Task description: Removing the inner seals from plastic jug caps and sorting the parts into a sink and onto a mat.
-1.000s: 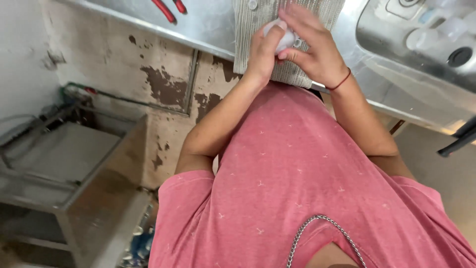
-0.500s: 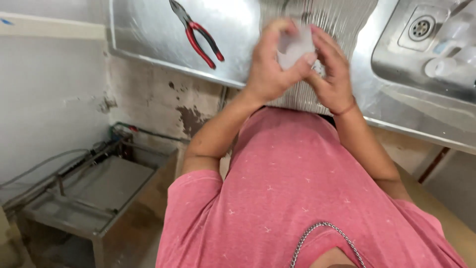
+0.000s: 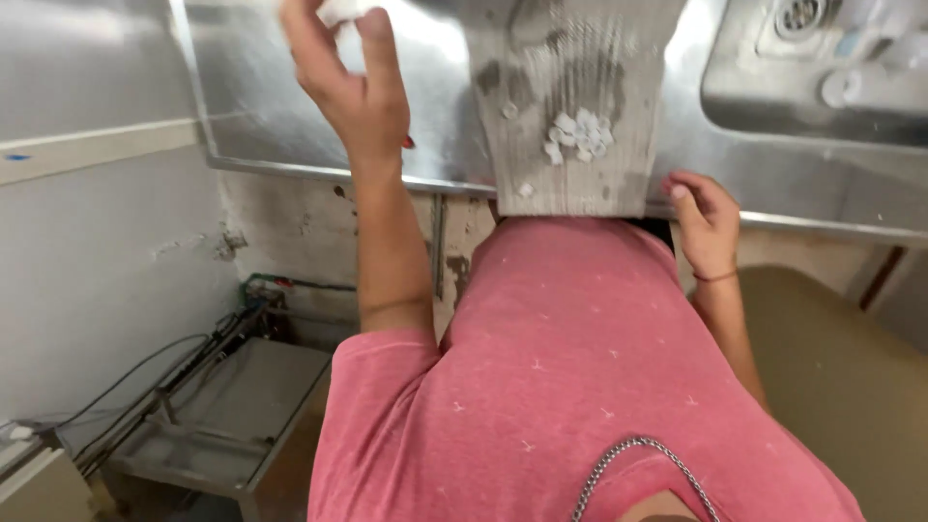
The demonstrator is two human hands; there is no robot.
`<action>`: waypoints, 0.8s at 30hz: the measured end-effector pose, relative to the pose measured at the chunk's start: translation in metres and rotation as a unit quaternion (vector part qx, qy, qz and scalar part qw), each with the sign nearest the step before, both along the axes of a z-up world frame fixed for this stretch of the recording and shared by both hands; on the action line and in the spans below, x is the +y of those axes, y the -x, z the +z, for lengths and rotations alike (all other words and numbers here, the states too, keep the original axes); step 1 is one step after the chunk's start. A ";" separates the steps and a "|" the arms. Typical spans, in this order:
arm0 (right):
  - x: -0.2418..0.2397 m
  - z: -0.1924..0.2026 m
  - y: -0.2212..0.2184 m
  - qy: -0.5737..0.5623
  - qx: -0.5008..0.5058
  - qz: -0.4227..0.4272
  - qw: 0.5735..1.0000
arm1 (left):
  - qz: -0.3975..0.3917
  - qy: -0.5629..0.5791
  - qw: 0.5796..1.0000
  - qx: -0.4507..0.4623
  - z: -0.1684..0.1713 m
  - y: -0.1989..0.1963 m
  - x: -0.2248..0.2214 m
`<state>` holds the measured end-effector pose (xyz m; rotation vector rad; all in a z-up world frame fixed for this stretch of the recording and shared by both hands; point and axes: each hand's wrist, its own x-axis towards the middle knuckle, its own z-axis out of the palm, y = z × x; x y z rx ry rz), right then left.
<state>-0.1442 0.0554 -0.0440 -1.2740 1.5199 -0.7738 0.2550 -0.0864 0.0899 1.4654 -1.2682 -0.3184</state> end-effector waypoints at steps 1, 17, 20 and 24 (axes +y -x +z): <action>-0.006 0.004 -0.002 -0.013 0.006 0.000 1.000 | 0.000 -0.013 1.000 0.006 -0.012 0.005 0.009; -0.148 -0.101 -0.129 0.338 0.238 0.402 0.817 | -0.133 -0.169 0.976 -0.026 -0.020 0.167 0.079; -0.161 -0.045 -0.078 0.232 0.042 0.341 0.910 | -0.125 -0.127 0.984 -0.006 -0.015 0.208 0.069; -0.151 -0.015 0.046 0.003 -0.211 0.209 0.955 | -0.193 -0.222 0.956 0.015 -0.049 0.274 0.043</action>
